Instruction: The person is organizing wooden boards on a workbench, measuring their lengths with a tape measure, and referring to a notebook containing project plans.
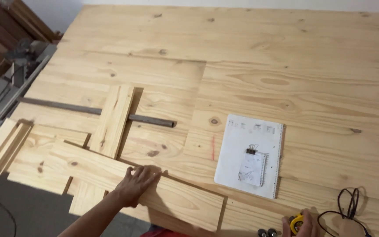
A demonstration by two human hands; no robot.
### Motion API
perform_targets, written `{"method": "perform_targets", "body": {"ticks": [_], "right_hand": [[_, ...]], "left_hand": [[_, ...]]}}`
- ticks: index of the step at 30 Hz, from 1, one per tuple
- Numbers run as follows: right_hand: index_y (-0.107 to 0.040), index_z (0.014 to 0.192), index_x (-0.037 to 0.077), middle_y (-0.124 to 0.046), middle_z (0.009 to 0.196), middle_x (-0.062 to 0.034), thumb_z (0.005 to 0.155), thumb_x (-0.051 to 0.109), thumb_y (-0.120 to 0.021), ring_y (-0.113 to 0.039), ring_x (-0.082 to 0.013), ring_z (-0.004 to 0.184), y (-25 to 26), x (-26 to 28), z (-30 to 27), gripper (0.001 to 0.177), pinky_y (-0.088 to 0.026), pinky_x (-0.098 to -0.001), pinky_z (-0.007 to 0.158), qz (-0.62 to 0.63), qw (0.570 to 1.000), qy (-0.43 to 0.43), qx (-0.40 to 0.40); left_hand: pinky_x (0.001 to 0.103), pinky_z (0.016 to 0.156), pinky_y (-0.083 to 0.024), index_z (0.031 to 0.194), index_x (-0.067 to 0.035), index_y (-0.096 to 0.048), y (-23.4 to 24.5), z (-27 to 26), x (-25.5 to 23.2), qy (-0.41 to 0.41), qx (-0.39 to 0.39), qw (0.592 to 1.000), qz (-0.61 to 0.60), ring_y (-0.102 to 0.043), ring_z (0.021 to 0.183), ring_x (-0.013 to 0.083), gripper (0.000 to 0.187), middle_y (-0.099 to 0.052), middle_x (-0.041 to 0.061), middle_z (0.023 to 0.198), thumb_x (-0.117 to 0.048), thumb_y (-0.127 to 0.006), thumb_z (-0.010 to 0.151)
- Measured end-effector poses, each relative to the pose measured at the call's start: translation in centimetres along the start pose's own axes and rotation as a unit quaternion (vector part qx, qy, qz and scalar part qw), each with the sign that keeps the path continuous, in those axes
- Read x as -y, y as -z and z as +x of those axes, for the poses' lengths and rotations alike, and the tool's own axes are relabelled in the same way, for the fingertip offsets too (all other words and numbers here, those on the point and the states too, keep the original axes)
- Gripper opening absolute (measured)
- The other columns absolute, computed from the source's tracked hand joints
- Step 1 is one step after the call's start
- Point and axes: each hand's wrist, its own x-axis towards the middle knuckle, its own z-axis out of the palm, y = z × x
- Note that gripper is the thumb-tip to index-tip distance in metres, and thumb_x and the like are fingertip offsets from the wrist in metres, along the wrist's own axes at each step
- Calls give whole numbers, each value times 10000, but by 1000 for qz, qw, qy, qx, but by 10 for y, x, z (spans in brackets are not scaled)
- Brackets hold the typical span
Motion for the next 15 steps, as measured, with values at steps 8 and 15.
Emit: {"method": "perform_targets", "body": {"ticks": [8, 15], "right_hand": [[-579, 1453, -48, -613, 1392, -282, 832, 338, -714, -583, -464, 1289, -57, -74, 21, 743, -485, -535, 1085, 59, 954, 228, -185], [-405, 1554, -36, -444, 1523, -269, 918, 312, -625, -411, -446, 1403, -24, -50, 5, 758, -357, -532, 1152, 45, 990, 136, -16]], "left_hand": [[655, 994, -417, 1604, -155, -191, 58, 34, 38, -26, -240, 954, 177, -385, 1375, 433, 1255, -367, 195, 1530, -317, -885, 571], [493, 912, -518, 1548, -217, -327, 131, 81, 36, -206, -500, 783, 305, -591, 1257, 311, 654, -630, 126, 1324, -41, -584, 973]]}}
